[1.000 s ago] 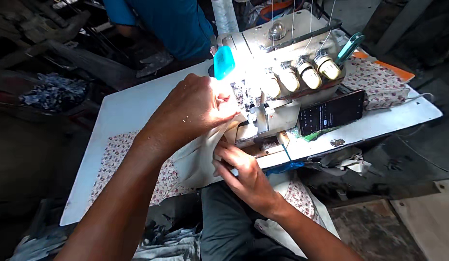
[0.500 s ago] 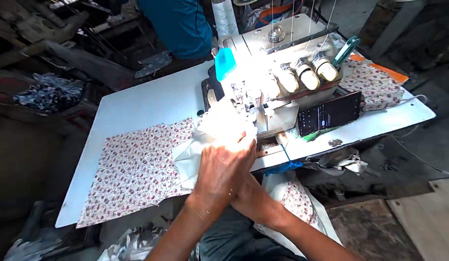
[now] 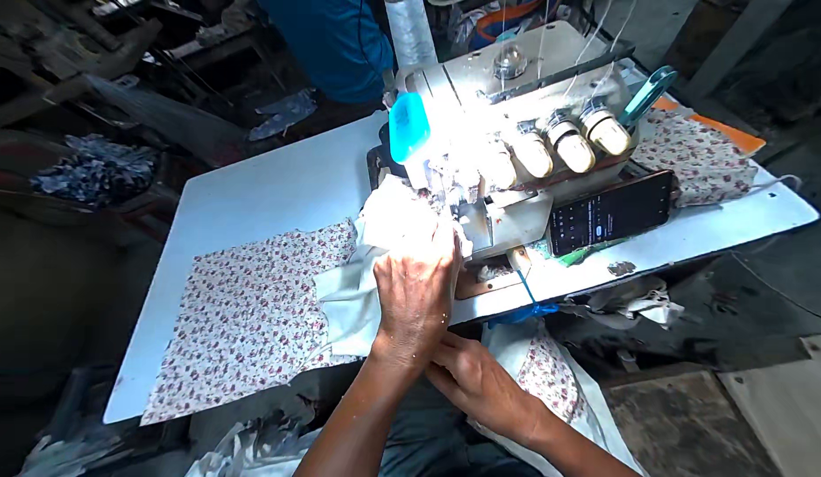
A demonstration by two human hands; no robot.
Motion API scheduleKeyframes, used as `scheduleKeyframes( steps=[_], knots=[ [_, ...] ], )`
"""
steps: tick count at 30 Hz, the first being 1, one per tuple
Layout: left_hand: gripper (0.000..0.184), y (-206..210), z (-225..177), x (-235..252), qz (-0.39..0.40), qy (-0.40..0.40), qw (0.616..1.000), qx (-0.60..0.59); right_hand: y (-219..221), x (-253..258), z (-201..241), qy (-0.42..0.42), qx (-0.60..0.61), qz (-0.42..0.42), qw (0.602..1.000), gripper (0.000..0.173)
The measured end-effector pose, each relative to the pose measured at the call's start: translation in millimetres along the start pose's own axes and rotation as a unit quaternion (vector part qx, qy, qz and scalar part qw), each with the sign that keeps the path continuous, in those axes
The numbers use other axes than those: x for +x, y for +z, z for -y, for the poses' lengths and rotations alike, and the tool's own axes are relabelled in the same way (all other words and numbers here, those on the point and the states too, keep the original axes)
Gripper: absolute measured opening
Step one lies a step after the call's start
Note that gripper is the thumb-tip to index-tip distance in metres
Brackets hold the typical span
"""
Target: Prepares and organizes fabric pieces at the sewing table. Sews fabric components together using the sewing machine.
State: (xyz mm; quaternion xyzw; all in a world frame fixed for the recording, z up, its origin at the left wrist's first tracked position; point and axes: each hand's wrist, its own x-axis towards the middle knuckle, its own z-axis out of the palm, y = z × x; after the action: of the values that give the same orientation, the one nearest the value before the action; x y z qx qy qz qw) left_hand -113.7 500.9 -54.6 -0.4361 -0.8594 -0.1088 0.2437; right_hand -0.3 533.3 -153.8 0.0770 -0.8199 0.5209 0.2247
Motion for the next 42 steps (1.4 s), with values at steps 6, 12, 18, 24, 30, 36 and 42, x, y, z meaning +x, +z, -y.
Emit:
scheduleKeyframes(
  steps=[6,12,18,24,30,36,42],
  knots=[
    [0.021,-25.1,52.7,17.4,0.047,-0.06,0.986,-0.151,-5.8,-15.8,-14.3,0.025,0.023,0.034,0.999,0.025],
    [0.041,-8.7,123.9,74.7,0.168,-0.033,0.937,-0.306,-3.9,-18.6,-2.4,0.009,0.022,0.062,0.998,0.024],
    [0.018,-54.6,134.2,82.2,0.218,0.149,0.933,-0.244,-18.6,-25.1,11.8,-0.023,0.011,0.12,0.992,0.022],
    [0.021,-108.3,128.7,64.0,0.303,0.162,0.935,-0.083,-45.8,24.1,37.9,0.06,-0.101,0.253,0.96,0.027],
    [0.044,-121.2,85.2,42.4,0.234,0.288,0.926,-0.065,3.7,84.4,47.3,-0.046,-0.181,-0.032,0.982,0.012],
    [0.015,-130.6,80.9,33.0,0.243,0.251,0.936,0.046,11.9,70.6,12.3,-0.154,-0.124,0.091,0.976,0.018],
    [0.037,-114.2,79.1,22.9,0.229,0.262,0.933,-0.092,0.8,60.4,11.9,-0.076,-0.055,-0.124,0.988,0.012]
  ],
)
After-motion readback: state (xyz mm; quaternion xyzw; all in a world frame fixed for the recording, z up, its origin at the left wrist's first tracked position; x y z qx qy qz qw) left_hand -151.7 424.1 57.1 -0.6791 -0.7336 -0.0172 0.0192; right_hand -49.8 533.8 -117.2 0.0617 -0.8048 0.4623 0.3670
